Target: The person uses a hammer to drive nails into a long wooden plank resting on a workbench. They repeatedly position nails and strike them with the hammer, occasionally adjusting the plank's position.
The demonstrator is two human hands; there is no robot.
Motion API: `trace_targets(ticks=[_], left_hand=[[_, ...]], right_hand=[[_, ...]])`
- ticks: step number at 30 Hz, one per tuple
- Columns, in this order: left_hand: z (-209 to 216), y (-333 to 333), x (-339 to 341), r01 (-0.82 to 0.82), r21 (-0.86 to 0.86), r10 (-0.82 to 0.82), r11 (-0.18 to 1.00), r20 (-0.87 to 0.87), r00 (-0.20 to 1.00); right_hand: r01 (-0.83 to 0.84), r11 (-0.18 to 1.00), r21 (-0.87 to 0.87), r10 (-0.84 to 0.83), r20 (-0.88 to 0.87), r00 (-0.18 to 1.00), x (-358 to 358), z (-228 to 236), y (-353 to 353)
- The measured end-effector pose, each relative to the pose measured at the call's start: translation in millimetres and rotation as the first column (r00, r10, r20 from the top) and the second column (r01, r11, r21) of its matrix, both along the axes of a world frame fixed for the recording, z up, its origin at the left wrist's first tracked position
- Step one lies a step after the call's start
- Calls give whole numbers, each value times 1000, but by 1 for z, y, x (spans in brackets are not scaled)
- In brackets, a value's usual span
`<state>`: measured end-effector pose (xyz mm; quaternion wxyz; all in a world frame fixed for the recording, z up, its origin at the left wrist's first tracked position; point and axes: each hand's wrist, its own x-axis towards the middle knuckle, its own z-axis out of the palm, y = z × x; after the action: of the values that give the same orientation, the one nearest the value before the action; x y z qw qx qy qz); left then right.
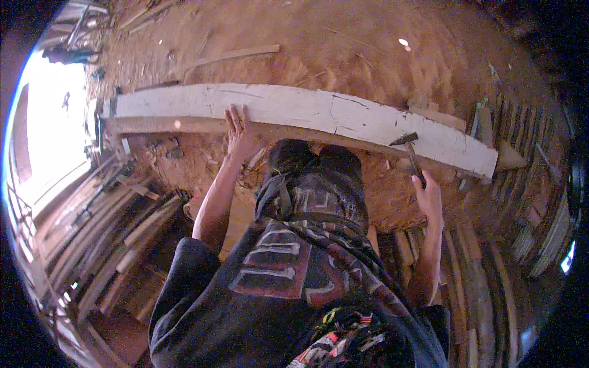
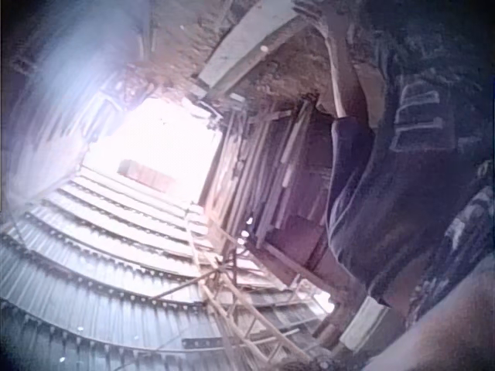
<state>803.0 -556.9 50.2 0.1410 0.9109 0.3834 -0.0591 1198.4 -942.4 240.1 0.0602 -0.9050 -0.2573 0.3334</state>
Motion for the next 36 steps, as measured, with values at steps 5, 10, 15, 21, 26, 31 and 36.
trace_targets(ticks=[5,10,15,21,26,31,36], left_hand=[[12,-2,-4,18,-10,-18,1000,39,999],[29,0,-3,-44,-12,45,999,221,974],[50,5,-16,-72,-82,96,994,352,931],[73,18,-92,-123,-345,310,930,564,766],[3,22,-211,-324,-615,636,719,393,664],[-66,-17,-373,-680,-683,950,267,66,307],[-68,-128,-458,-780,-561,958,-279,-112,-262]], right_hand=[[-32,999,-13,32,22,999,-8,14,22],[-137,989,-58,134,-58,989,-45,35,101],[-372,928,24,371,50,927,-78,-3,144],[-481,875,61,481,8,877,-147,-5,224],[-466,884,-33,458,-127,880,-210,5,320],[-585,808,67,589,-86,804,-294,-6,419],[-654,737,171,673,-91,734,-337,-47,510]])
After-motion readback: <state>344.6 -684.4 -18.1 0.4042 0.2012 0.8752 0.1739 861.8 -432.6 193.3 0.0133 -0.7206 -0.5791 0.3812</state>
